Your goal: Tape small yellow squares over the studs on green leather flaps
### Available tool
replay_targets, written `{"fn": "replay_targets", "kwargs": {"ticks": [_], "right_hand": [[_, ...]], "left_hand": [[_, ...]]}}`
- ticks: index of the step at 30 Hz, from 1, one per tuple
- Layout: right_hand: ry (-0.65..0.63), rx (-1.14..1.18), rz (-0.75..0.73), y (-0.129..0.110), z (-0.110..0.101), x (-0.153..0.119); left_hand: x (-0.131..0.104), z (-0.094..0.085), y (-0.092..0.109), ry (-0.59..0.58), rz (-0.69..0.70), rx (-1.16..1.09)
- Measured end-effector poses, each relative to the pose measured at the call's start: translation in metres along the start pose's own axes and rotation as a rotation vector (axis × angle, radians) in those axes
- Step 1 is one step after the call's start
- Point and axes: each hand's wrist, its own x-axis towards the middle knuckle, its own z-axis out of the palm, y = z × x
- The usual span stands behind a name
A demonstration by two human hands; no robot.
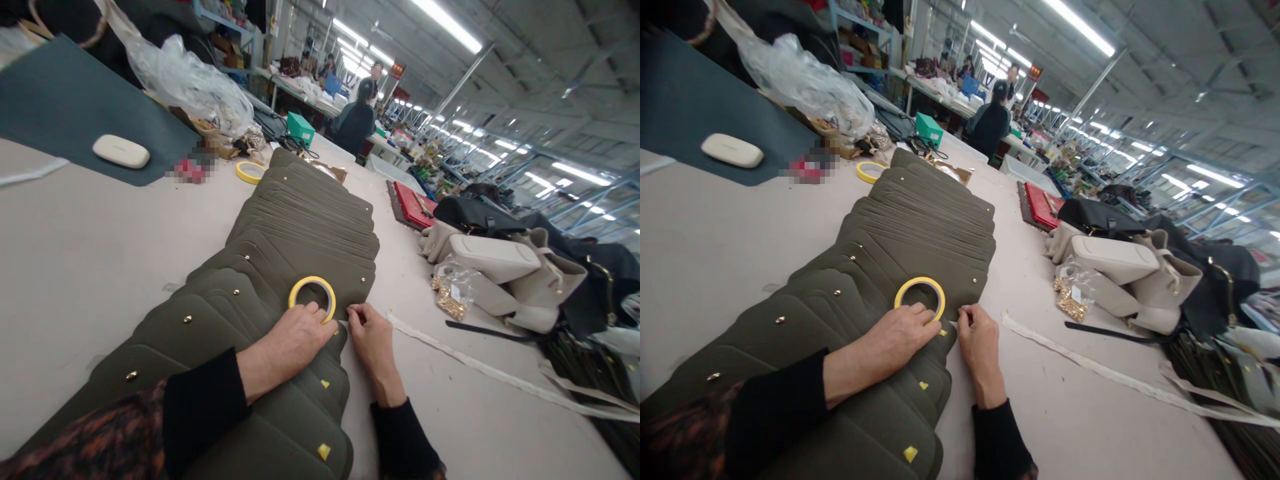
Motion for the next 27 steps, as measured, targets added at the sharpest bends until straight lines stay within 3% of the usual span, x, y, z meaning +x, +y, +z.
{"fn": "replay_targets", "kwargs": {"ticks": [4, 8, 10, 12, 14, 17, 20, 23, 27], "right_hand": [[0.024, -0.008, 0.082, 0.005, 0.004, 0.004], [-0.05, 0.173, 0.281, 0.015, -0.001, 0.007], [-0.047, 0.245, 0.303, 0.018, -0.007, 0.004], [0.053, 0.187, 0.183, 0.019, -0.015, -0.001], [0.115, 0.031, -0.059, 0.018, -0.02, -0.006], [0.016, -0.186, -0.406, 0.015, -0.019, -0.009], [-0.06, -0.328, -0.509, 0.014, -0.011, -0.004], [-0.103, -0.346, -0.413, 0.013, -0.005, 0.004], [-0.204, -0.228, -0.116, 0.007, -0.008, 0.015]], "left_hand": [[-0.001, 0.001, 0.0, -0.003, -0.007, -0.006], [-0.001, -0.001, 0.0, -0.004, -0.014, -0.012], [-0.001, -0.001, 0.0, -0.002, -0.016, -0.013], [-0.001, -0.002, 0.0, -0.001, -0.015, -0.015], [-0.001, -0.001, 0.0, 0.0, -0.013, -0.011], [-0.001, 0.001, 0.0, 0.007, -0.012, -0.006], [-0.001, 0.003, -0.002, 0.021, -0.003, -0.007], [0.0, 0.003, -0.005, 0.07, 0.012, -0.01], [0.004, 0.002, -0.01, 0.125, -0.066, -0.002]]}}
